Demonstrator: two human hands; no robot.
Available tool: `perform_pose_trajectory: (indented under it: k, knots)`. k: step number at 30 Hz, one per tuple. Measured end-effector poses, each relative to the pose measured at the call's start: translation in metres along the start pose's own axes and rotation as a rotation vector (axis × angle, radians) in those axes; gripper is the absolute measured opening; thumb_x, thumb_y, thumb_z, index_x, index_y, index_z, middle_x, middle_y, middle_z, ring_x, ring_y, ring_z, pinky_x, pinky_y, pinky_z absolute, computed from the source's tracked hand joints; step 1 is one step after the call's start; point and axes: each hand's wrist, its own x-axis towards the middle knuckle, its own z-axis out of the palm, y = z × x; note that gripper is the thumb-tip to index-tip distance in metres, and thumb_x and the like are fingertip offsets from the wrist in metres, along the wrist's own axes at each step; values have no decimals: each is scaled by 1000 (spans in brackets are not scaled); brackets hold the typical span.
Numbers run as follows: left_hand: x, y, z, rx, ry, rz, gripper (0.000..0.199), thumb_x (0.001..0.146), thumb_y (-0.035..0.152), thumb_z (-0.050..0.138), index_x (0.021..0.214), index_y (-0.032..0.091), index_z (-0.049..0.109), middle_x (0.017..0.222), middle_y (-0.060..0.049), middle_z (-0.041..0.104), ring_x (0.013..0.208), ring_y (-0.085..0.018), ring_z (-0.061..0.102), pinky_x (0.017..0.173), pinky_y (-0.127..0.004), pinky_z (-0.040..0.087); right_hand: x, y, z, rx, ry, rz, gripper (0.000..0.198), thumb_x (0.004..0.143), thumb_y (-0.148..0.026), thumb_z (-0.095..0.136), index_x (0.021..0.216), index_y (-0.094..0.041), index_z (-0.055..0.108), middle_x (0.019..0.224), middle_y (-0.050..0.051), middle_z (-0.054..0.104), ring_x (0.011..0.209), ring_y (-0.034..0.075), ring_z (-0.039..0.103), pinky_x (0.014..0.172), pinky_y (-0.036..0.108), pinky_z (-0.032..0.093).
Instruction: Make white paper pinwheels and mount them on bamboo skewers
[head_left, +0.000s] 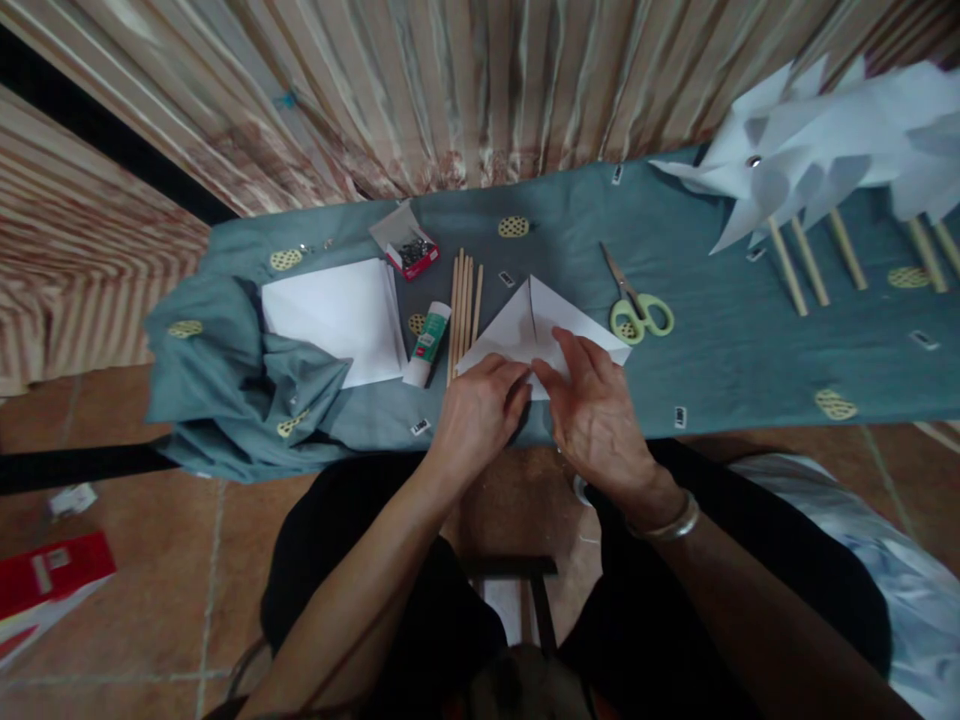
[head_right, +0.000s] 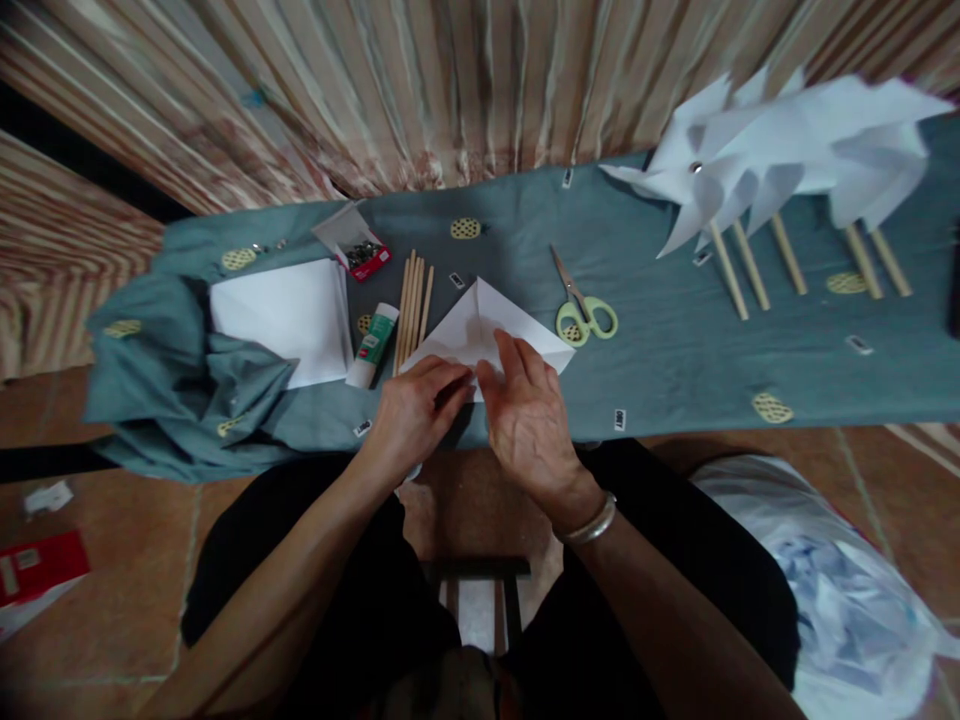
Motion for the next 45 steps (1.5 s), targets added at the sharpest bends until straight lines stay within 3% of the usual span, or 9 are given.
perform_pose_trajectory:
  k: [6, 12, 15, 22, 30, 33, 37, 42, 45]
  knots:
    - [-7, -2, -2, -77, 33, 65, 15, 88, 17, 57, 97, 14, 68, 102, -8, 66, 92, -18, 66, 85, -31, 55, 11, -4, 3, 31, 36, -26, 25, 91, -13, 41, 104, -13, 62, 142, 18, 47, 128, 30, 41, 97, 46, 44]
    - [-9, -8, 0, -65, 0, 83, 17, 82, 11, 62, 98, 14, 68, 105, -8, 67, 96, -20, 65, 89, -33, 54, 12, 4, 4, 167, 24, 43, 30, 86, -12, 42, 104, -21, 64, 143, 10, 47, 129, 30, 42, 100, 50, 43]
    - [-9, -10, 1, -50, -1, 80, 18, 83, 11, 60, 99, 16, 68, 105, -7, 66, 97, -19, 65, 90, -32, 53, 16, 10, -2, 231, 18, 29, 30, 84, -11, 44, 101, -19, 67, 143, 11, 48, 129, 31, 44, 102, 51, 43]
    - [-8, -8, 0, 41, 2, 125, 16, 84, 11, 58, 96, 16, 68, 102, -8, 67, 95, -19, 64, 86, -32, 53, 19, 38, -9, 245, 160, 88, 47, 86, -11, 39, 128, -16, 58, 137, 14, 56, 128, 29, 51, 104, 53, 44]
    - [-10, -13, -1, 109, 33, 192, 24, 82, 9, 58, 103, 15, 69, 107, -10, 69, 103, -21, 63, 93, -35, 52, 15, 51, -4, 137, 140, 113, 43, 91, -23, 41, 128, -6, 57, 131, 22, 59, 124, 32, 55, 103, 52, 45]
    - [-9, -17, -2, 135, 50, 204, 27, 83, 7, 56, 105, 14, 69, 109, -10, 69, 105, -22, 62, 96, -37, 51, 9, 53, -10, 187, 173, 151, 42, 89, -28, 47, 125, -10, 59, 128, 20, 63, 111, 31, 63, 98, 50, 49]
    - [-2, -17, -2, 146, 71, 222, 30, 82, 5, 53, 104, 16, 70, 113, -9, 68, 109, -21, 61, 100, -38, 49, -4, 62, -14, 354, 165, 341, 41, 81, -30, 58, 119, -17, 63, 103, 11, 73, 71, 22, 69, 75, 43, 58]
    - [12, -13, -2, 173, 76, 249, 31, 81, 1, 50, 101, 14, 72, 118, -12, 66, 111, -22, 59, 101, -38, 48, -18, 72, -5, 619, 170, 426, 48, 75, -28, 63, 122, -18, 61, 103, 10, 73, 65, 17, 67, 67, 36, 58]
    - [12, -10, -4, 162, 121, 275, 35, 83, 1, 48, 107, 15, 69, 124, -12, 63, 115, -22, 57, 102, -41, 46, -23, 68, -7, 601, 155, 431, 51, 74, -29, 65, 124, -19, 59, 104, 9, 73, 64, 17, 68, 67, 37, 58]
